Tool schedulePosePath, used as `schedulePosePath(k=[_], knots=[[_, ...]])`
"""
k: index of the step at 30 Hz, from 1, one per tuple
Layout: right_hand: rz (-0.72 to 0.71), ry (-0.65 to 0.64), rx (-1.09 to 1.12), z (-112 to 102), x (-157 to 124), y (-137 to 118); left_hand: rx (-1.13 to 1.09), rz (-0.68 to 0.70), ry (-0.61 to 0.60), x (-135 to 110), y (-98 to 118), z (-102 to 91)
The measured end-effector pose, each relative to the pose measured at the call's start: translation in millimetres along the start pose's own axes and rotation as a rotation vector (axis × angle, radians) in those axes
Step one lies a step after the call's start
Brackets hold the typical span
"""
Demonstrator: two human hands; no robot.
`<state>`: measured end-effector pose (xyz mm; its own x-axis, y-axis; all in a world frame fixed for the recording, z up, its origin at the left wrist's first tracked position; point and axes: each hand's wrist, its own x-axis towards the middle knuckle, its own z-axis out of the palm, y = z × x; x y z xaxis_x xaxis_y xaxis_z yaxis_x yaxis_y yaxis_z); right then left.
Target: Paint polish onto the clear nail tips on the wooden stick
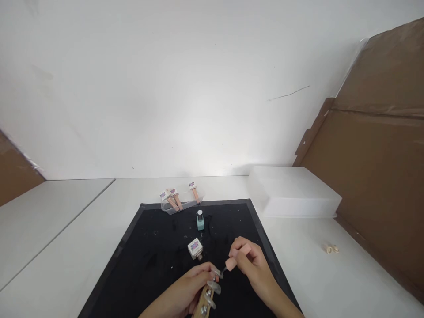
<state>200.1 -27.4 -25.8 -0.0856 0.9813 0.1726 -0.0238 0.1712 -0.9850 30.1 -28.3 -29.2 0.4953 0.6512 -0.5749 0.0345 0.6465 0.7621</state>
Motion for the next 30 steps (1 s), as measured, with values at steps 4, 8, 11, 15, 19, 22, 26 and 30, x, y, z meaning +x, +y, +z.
schedulePosePath(k=[4,8,11,15,19,22,26,30], knots=[[0.021,-0.036,-0.007,1.3,0.6,-2.3,-0.013,-0.003,0.012,2.8,-2.1,-0.7],[0.067,-0.084,-0.018,1.1,0.2,-0.8,-0.010,-0.008,0.013,1.8,-2.3,-0.2],[0.095,-0.067,0.002,0.6,-0.1,-0.1,-0.001,-0.002,-0.001,0.4,-1.6,-0.6],[0.043,-0.031,0.010,1.4,1.1,-1.5,-0.005,-0.002,0.005,0.3,-1.4,-0.3],[0.004,-0.035,-0.026,2.2,2.3,-1.4,-0.014,-0.018,0.046,1.9,-2.5,0.1],[0.019,-0.027,-0.040,1.8,1.9,0.3,0.006,-0.010,0.027,2.6,-4.0,-1.2],[0.032,-0.001,-0.025,1.0,1.0,1.0,0.013,0.001,0.005,1.6,-3.6,-1.9],[-0.020,-0.004,-0.031,1.6,1.1,0.7,-0.001,-0.010,0.031,-0.3,0.2,0.6]])
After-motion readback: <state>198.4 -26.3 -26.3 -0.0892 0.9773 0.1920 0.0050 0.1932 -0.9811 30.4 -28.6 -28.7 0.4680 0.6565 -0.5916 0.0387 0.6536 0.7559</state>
